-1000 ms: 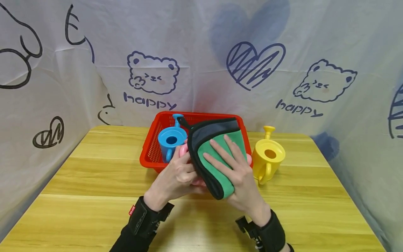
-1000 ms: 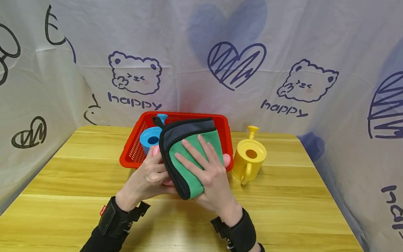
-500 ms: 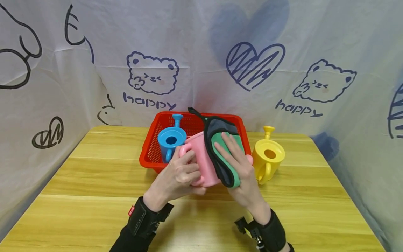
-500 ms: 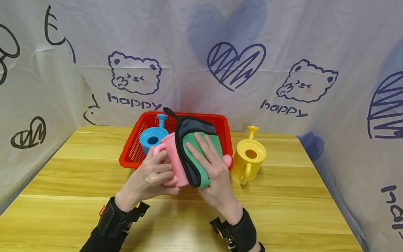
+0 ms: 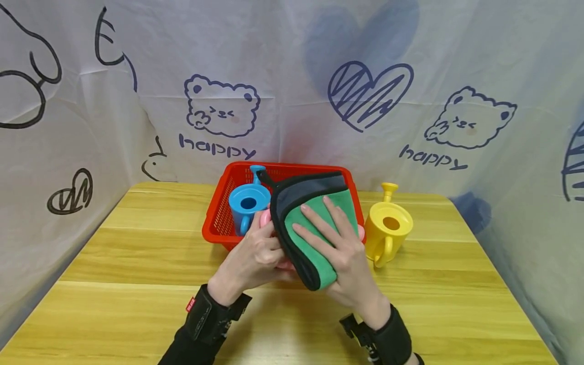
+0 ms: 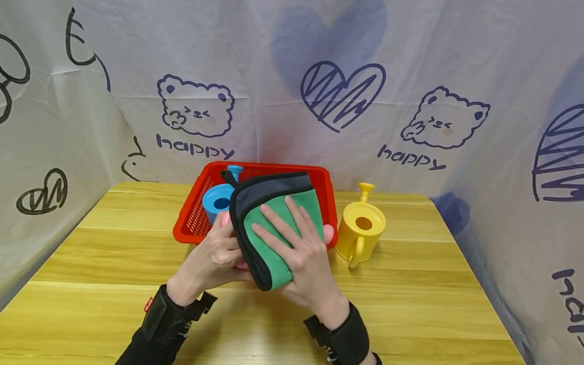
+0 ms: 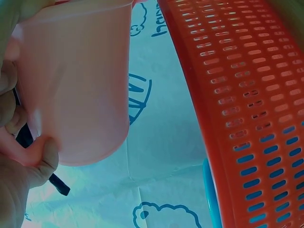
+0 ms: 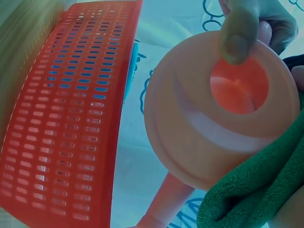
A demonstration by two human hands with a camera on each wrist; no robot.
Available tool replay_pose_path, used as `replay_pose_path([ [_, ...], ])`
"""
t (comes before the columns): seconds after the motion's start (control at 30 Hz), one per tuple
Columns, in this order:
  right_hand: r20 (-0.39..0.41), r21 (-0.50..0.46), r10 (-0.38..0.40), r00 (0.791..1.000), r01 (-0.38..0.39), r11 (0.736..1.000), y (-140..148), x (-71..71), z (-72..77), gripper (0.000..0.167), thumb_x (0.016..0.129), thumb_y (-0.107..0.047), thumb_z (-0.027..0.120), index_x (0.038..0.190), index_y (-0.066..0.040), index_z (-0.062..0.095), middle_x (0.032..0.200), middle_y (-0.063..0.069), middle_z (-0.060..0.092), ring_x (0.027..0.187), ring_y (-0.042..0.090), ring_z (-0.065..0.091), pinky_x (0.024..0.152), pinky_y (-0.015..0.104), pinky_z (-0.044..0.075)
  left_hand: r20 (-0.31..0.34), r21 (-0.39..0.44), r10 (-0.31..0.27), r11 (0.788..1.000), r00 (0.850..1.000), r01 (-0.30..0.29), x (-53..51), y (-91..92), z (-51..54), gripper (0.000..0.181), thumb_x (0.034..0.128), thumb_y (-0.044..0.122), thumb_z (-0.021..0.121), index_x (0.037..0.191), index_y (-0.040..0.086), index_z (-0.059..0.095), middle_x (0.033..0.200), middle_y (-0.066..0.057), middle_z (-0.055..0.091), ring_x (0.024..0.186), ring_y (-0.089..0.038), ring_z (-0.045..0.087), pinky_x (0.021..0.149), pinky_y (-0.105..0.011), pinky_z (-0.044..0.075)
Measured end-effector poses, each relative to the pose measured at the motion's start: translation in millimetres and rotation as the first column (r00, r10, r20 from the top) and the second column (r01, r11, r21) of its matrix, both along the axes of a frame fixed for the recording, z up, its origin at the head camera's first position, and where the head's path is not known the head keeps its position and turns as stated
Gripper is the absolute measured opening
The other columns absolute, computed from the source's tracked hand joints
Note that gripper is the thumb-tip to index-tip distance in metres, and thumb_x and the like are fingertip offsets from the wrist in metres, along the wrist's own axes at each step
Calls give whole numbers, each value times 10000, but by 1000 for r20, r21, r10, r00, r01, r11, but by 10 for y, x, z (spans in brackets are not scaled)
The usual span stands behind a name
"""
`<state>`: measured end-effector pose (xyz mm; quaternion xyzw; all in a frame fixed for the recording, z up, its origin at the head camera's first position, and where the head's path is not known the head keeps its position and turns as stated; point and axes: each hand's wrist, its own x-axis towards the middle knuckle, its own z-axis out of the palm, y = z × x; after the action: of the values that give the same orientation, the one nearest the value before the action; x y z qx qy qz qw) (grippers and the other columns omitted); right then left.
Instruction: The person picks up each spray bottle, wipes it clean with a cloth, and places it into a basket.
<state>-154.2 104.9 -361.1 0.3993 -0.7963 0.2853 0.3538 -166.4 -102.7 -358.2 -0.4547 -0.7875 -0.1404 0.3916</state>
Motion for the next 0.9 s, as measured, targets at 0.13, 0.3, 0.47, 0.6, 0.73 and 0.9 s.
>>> replay_pose_path([
  [0.13,69,-90,52,996,-45,995,10,-27,-11,529,1020,-508,440,1380,-165,619,1528,96,513,1505,382,332,1236,510,274,-9,-7,-5,1000,1000,5,-6,8,-5,368,571,425,981,691,195,719,658,57,622,1038,-214,598,951,-473,461],
  [0.3,129,-226,120,984,-89,970,35,-67,-29,455,1040,-360,470,1398,-108,595,1543,135,487,1495,371,360,1250,421,276,-22,-19,-1,1000,1000,0,-2,9,3,428,603,413,967,595,175,612,601,52,552,955,-188,569,908,-450,456],
  [0.47,137,-245,130,982,-94,965,46,-79,-34,488,1045,-408,452,1409,-112,586,1554,133,474,1491,376,366,1254,400,268,-11,-20,4,1000,1000,-5,8,2,14,400,611,424,960,620,178,645,631,55,600,976,-192,573,907,-449,468],
  [0.6,79,-186,118,990,-102,977,37,-68,-20,484,1044,-425,446,1398,-134,601,1547,119,487,1495,396,347,1246,449,281,-15,-4,-7,1000,1000,7,1,-6,15,389,612,387,968,605,173,643,621,56,588,1022,-208,586,917,-460,475],
  [0.73,-12,-66,63,998,-64,996,6,-26,6,525,1016,-518,459,1355,-160,638,1511,109,531,1486,420,347,1232,517,277,-41,-3,3,1000,999,-3,-9,-21,12,384,559,424,988,756,191,755,703,65,668,1106,-236,593,949,-484,477],
  [0.9,-52,-7,25,998,-26,1000,-23,17,23,538,1009,-554,451,1322,-170,661,1483,104,560,1485,429,348,1240,535,243,-51,-8,11,1000,999,-12,-11,-34,14,514,494,473,997,893,229,787,715,77,691,1114,-238,604,984,-502,466],
])
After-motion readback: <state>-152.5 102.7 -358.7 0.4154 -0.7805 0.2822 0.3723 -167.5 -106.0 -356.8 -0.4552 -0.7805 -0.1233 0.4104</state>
